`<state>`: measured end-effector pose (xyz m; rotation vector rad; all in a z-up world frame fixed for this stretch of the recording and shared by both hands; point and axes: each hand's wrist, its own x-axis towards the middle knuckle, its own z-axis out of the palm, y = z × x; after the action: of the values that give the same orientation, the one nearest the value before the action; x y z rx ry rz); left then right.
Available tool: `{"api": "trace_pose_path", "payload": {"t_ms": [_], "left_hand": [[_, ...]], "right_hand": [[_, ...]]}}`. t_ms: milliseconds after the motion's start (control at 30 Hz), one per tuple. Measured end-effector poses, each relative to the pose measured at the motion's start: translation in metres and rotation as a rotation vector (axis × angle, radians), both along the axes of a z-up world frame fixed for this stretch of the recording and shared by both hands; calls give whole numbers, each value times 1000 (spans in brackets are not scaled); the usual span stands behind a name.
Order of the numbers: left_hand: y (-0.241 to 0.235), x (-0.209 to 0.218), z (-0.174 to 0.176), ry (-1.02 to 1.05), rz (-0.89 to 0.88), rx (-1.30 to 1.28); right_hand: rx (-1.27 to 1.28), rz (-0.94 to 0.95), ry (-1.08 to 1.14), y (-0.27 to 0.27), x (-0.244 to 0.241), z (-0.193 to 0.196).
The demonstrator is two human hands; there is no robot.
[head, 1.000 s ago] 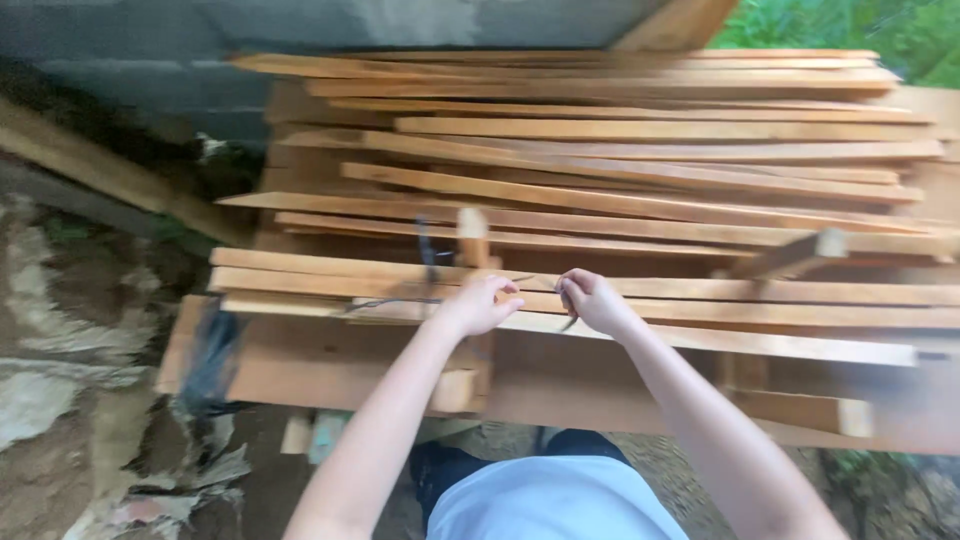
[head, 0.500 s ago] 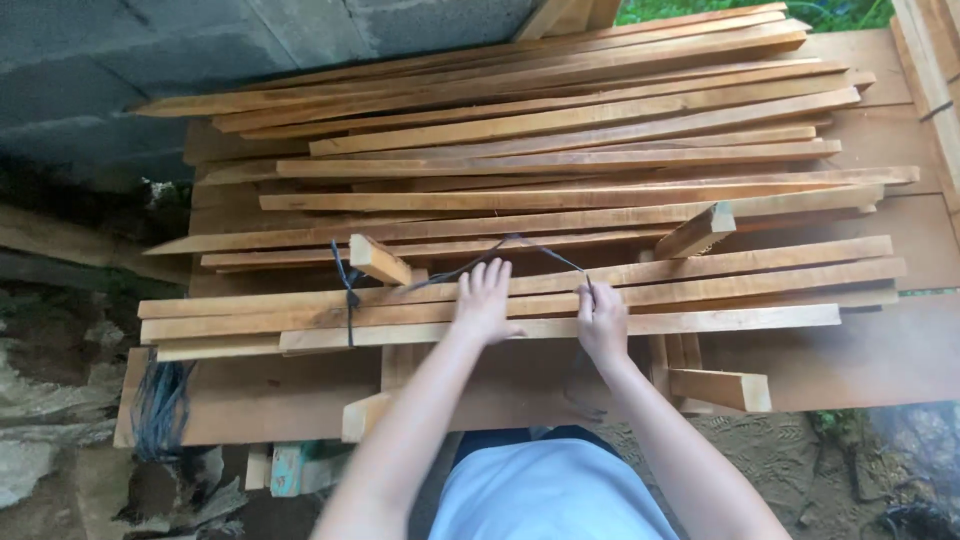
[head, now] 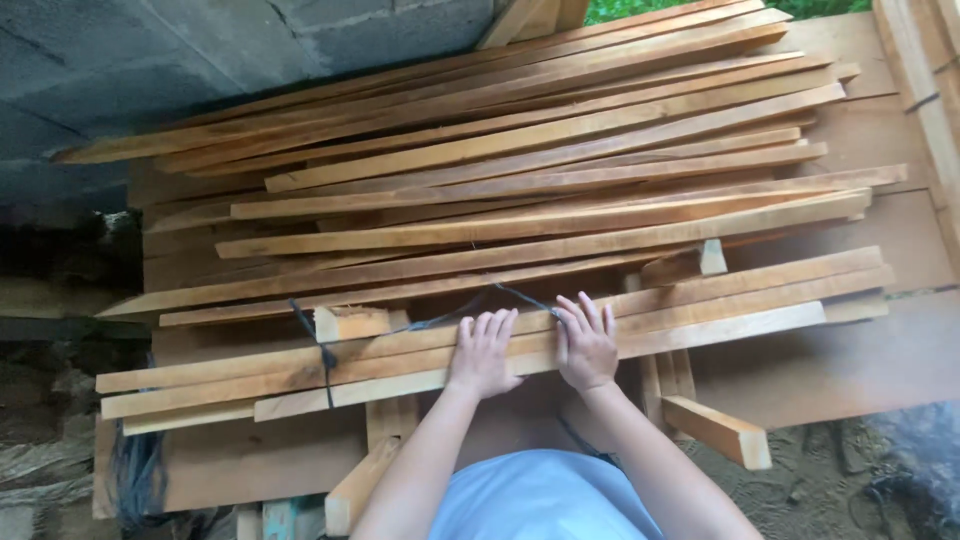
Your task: The person arranges several thin wooden planks on a wooden workbench and secures them into a bundle using a black plastic zip tie. They thread the tie through the wood, pull it tight, and fasten it to hold the planks together.
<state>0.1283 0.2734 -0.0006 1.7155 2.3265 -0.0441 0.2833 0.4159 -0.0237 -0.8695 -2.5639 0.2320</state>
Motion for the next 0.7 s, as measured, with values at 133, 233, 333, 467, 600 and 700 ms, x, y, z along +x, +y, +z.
{"api": "trace_pose_path", "payload": {"t_ms": [133,233,333,467,600,700], "left_hand": [[3,-3,-8,-11,-15,58],[2,-1,-4,-18,-19,33],[2,1,-13,-23,-4,16],[4,20,-6,68,67,-32],[20,39,-14,115,151,-96],[8,43,-37,237,110,198]], "right_hand": [[37,7,-17,5,-2,-3],[48,3,-14,3,1,-2],[61,2,8,3,-1,-3],[51,6,-6,1,3,-8],[-36,21,-14,6,3,-8],[12,-1,16,4,3,-4]]}}
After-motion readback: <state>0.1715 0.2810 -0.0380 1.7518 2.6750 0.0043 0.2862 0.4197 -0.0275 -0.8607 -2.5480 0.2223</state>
